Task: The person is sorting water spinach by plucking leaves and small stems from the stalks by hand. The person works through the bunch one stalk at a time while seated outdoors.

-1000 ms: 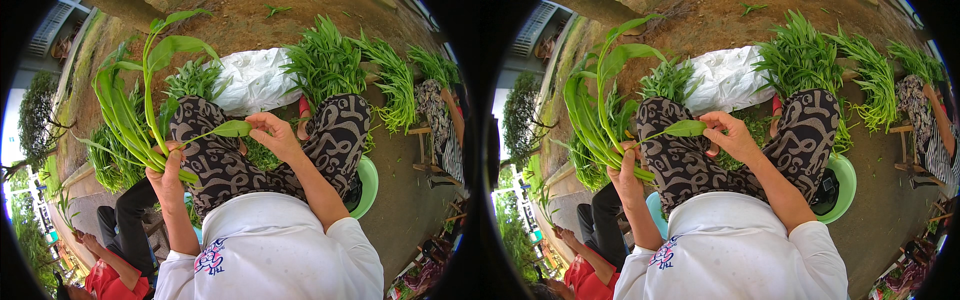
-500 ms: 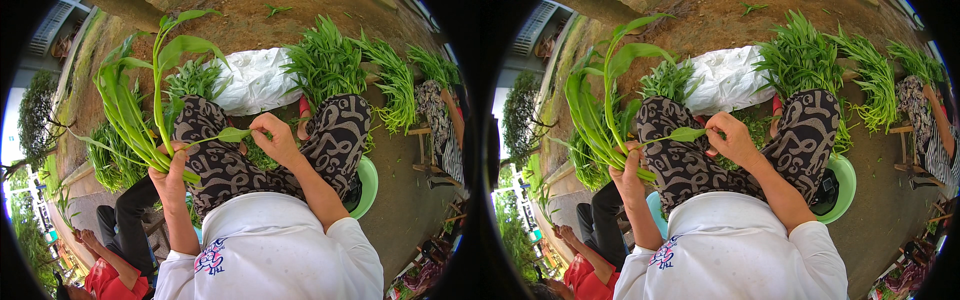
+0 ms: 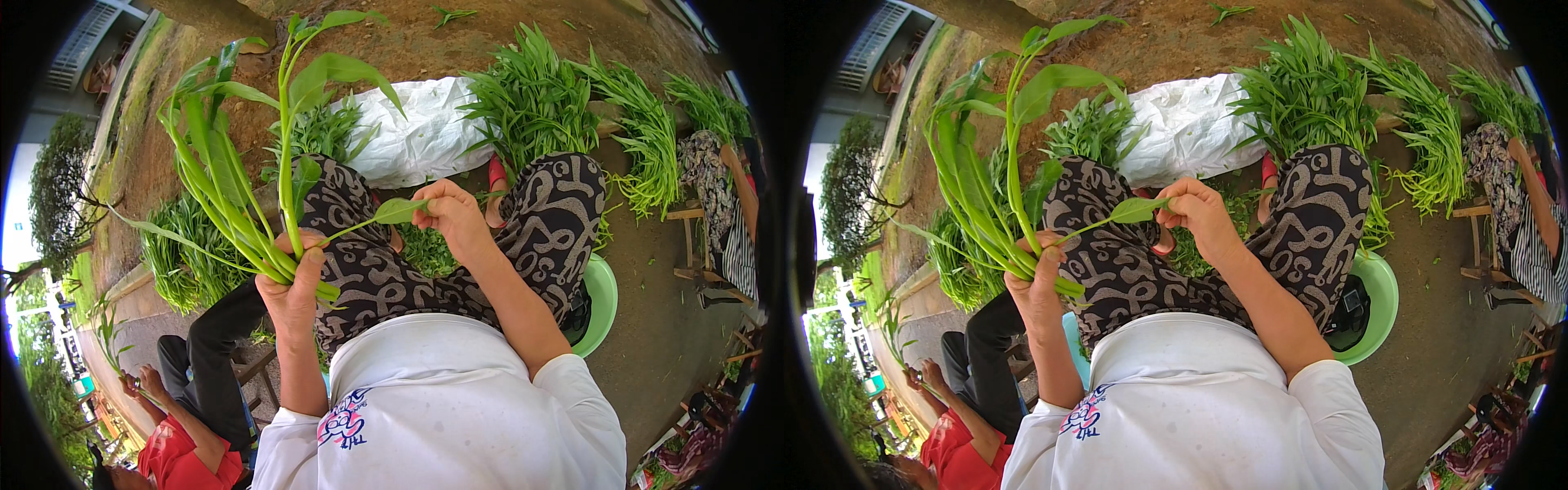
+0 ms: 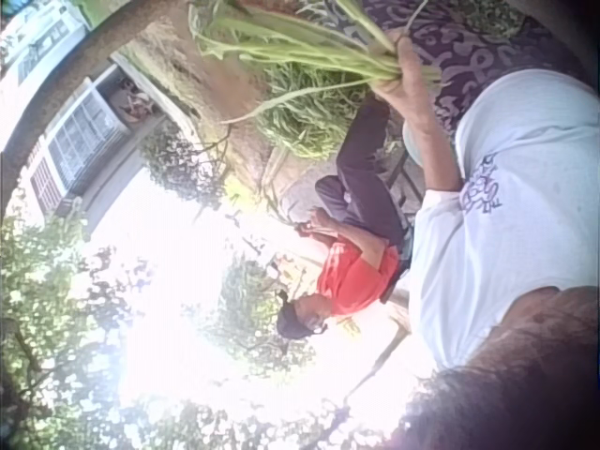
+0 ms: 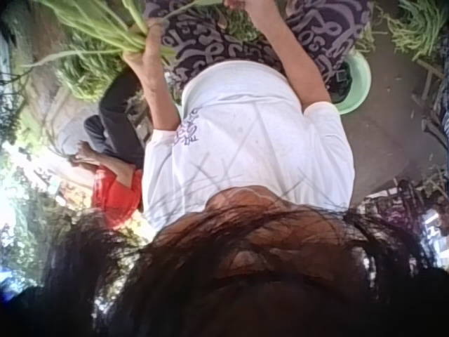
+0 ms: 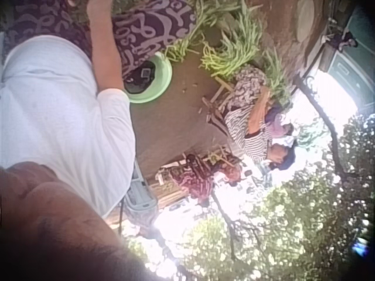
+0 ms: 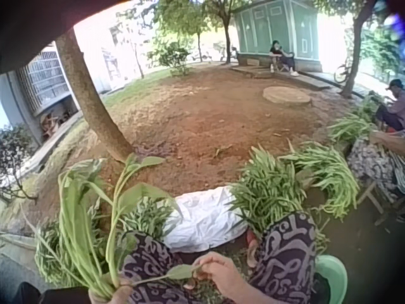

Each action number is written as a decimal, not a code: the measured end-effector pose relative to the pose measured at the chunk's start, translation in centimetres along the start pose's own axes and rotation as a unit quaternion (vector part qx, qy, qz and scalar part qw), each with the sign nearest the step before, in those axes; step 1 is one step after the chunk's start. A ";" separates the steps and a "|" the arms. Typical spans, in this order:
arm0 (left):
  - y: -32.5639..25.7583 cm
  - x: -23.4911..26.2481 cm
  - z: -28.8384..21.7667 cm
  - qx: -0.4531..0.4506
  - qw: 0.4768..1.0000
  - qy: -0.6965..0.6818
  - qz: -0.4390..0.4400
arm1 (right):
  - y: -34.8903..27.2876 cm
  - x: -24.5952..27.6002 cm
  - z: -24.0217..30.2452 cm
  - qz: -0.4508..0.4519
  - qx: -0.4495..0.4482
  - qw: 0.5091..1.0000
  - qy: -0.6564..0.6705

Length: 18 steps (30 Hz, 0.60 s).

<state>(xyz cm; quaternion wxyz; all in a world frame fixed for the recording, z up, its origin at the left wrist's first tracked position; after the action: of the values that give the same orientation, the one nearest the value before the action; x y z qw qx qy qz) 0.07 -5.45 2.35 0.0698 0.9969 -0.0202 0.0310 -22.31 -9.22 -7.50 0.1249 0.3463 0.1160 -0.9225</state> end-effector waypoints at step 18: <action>0.1 1.3 0.1 0.010 0.999 -0.028 -0.032 | 0.1 0.1 0.5 -0.013 0.093 0.978 -0.184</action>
<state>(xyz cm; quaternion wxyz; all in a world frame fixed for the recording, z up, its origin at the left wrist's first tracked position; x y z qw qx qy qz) 1.36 -5.62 2.31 0.0599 0.9981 0.0101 0.0011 -22.60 -9.50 -7.18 0.0993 0.1797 0.0091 -0.9787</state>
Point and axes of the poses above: each hand's wrist, its own y-axis towards the middle knuckle, its own x-axis out of the back of the hand, z = x × y, the point moved 2 cm from there along y, towards the middle knuckle, and after that the axes turned 11 degrees about z, right-handed, at the moved point
